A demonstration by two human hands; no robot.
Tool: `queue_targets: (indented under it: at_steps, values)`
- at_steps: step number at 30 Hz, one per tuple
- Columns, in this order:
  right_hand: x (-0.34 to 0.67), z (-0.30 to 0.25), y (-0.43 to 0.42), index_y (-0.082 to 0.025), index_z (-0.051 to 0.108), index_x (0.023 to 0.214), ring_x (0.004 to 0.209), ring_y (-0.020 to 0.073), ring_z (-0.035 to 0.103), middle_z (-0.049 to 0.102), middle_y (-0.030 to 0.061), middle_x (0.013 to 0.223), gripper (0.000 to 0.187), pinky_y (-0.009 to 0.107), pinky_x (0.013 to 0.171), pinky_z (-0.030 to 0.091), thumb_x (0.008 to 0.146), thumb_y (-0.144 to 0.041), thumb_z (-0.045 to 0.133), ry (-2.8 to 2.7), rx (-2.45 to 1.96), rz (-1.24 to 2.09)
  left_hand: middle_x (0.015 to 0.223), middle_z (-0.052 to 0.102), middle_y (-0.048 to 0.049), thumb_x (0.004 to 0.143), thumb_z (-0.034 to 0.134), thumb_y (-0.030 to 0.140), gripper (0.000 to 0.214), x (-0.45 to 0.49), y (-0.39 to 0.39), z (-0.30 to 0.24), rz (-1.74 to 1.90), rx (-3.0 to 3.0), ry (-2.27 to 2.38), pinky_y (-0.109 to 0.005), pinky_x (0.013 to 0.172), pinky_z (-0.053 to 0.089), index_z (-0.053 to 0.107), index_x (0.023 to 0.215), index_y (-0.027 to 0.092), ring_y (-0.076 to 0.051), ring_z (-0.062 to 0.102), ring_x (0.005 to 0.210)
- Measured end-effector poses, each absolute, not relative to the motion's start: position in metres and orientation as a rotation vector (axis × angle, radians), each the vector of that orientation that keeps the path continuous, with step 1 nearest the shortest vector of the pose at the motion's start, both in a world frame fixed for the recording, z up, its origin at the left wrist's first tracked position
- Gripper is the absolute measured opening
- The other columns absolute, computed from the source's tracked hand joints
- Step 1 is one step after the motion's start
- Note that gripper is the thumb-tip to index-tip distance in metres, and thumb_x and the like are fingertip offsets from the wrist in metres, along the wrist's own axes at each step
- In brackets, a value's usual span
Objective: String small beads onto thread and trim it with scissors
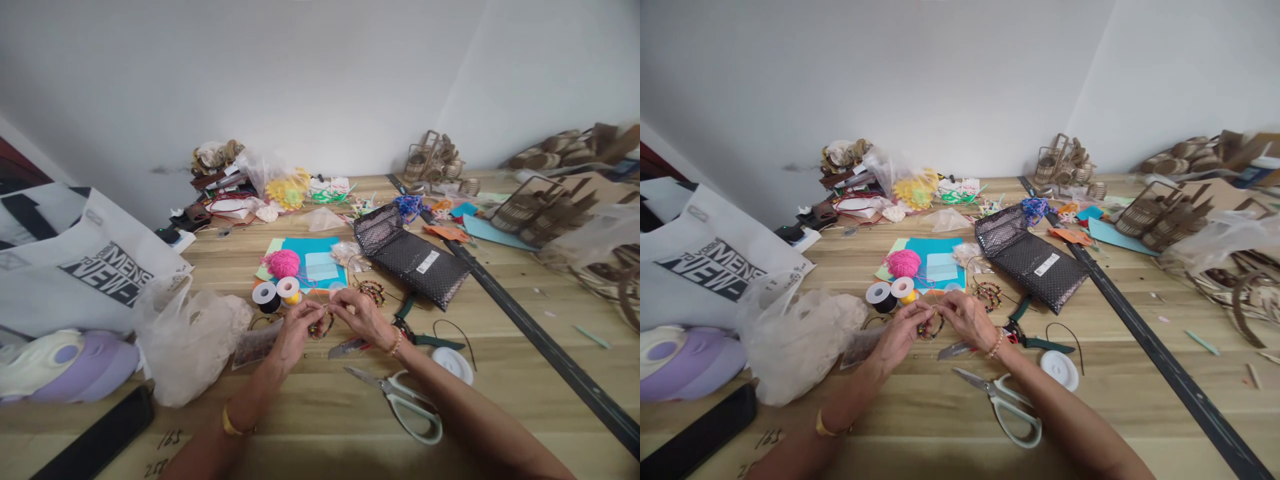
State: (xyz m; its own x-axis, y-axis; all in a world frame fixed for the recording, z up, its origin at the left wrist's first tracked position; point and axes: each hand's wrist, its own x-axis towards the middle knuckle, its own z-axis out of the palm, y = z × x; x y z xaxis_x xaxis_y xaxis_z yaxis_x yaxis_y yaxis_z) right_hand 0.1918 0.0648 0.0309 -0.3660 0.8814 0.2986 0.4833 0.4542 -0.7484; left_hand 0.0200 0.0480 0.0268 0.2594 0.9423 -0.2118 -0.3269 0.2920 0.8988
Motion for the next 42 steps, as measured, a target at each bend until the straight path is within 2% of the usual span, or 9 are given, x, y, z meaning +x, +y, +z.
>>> queue_targets:
  at_steps: [4, 9, 11, 17, 23, 27, 30, 35, 42]
  values:
    - [0.190, 0.032, 0.064, -0.017, 0.058, 0.078, 0.069, 0.0154, 0.054, 0.058, 0.0041, 0.075, 0.019, 0.027, 0.065, 0.044, 0.090, -0.030, 0.051, -1.977, -1.076, 0.731, 0.058, 0.057, 0.0027, 0.070, 0.070, 0.032, 0.024, 0.019, 0.048, 0.024, 1.029, 0.920, 0.926, -0.022, 0.048, 0.033, 0.053, 0.073, 0.016, -0.009, 0.050, 0.049]
    - [0.187, 0.032, 0.061, -0.018, 0.057, 0.083, 0.090, 0.0186, 0.057, 0.057, 0.0109, 0.107, 0.013, 0.031, 0.079, 0.047, 0.091, -0.024, 0.048, -2.044, -0.965, 0.657, 0.059, 0.058, 0.0018, 0.069, 0.071, 0.035, 0.025, 0.019, 0.049, 0.017, 1.024, 1.019, 0.986, -0.021, 0.048, 0.036, 0.055, 0.070, 0.015, -0.008, 0.050, 0.049]
    - [0.187, 0.031, 0.059, -0.019, 0.056, 0.086, 0.094, 0.0190, 0.057, 0.057, 0.0114, 0.111, 0.013, 0.032, 0.081, 0.046, 0.092, -0.021, 0.045, -2.117, -0.930, 0.638, 0.058, 0.057, 0.0017, 0.069, 0.071, 0.036, 0.026, 0.019, 0.049, 0.016, 1.014, 1.082, 1.012, -0.022, 0.048, 0.038, 0.055, 0.069, 0.014, -0.009, 0.050, 0.049]
    - [0.186, 0.026, 0.059, -0.019, 0.051, 0.081, 0.069, 0.0154, 0.054, 0.058, 0.0046, 0.077, 0.016, 0.025, 0.064, 0.041, 0.094, -0.021, 0.042, -2.225, -0.995, 0.571, 0.054, 0.052, 0.0039, 0.071, 0.067, 0.035, 0.024, 0.021, 0.048, 0.012, 0.995, 1.238, 1.045, -0.021, 0.048, 0.037, 0.054, 0.069, 0.015, -0.008, 0.046, 0.047]
    - [0.185, 0.029, 0.059, -0.017, 0.051, 0.076, 0.061, 0.0131, 0.048, 0.055, 0.0020, 0.070, 0.018, 0.024, 0.057, 0.035, 0.091, -0.023, 0.045, -2.156, -1.054, 0.690, 0.059, 0.053, 0.0024, 0.074, 0.062, 0.025, 0.012, 0.020, 0.045, 0.011, 0.999, 1.405, 1.113, -0.021, 0.052, 0.038, 0.056, 0.070, 0.016, -0.010, 0.048, 0.054]
    - [0.185, 0.028, 0.060, -0.016, 0.054, 0.073, 0.056, 0.0106, 0.043, 0.051, -0.0016, 0.063, 0.019, 0.022, 0.054, 0.031, 0.089, -0.024, 0.048, -2.077, -1.112, 0.847, 0.071, 0.060, -0.0017, 0.072, 0.062, 0.018, 0.005, 0.021, 0.043, 0.014, 1.040, 1.511, 1.196, -0.021, 0.055, 0.041, 0.060, 0.068, 0.016, -0.013, 0.054, 0.064]
    - [0.186, 0.025, 0.062, -0.015, 0.054, 0.070, 0.056, 0.0097, 0.041, 0.049, -0.0024, 0.061, 0.021, 0.021, 0.054, 0.030, 0.088, -0.025, 0.050, -2.014, -1.118, 0.961, 0.076, 0.062, -0.0036, 0.072, 0.063, 0.019, 0.007, 0.023, 0.040, 0.015, 1.096, 1.560, 1.213, -0.021, 0.055, 0.042, 0.062, 0.066, 0.016, -0.015, 0.057, 0.069]
    - [0.188, 0.021, 0.067, -0.013, 0.057, 0.067, 0.056, 0.0090, 0.038, 0.048, -0.0029, 0.060, 0.025, 0.021, 0.054, 0.030, 0.087, -0.027, 0.050, -1.978, -1.090, 1.089, 0.072, 0.063, -0.0040, 0.077, 0.059, 0.017, 0.010, 0.024, 0.038, 0.011, 1.191, 1.720, 1.222, -0.020, 0.051, 0.043, 0.062, 0.067, 0.015, -0.014, 0.058, 0.064]
    - [0.189, 0.018, 0.069, -0.013, 0.055, 0.064, 0.054, 0.0083, 0.034, 0.040, -0.0044, 0.057, 0.031, 0.021, 0.051, 0.027, 0.087, -0.033, 0.051, -1.962, -1.120, 1.116, 0.075, 0.064, -0.0053, 0.083, 0.055, 0.010, 0.011, 0.019, 0.040, 0.001, 1.379, 2.265, 1.160, -0.024, 0.066, 0.050, 0.062, 0.076, 0.016, -0.014, 0.061, 0.072]
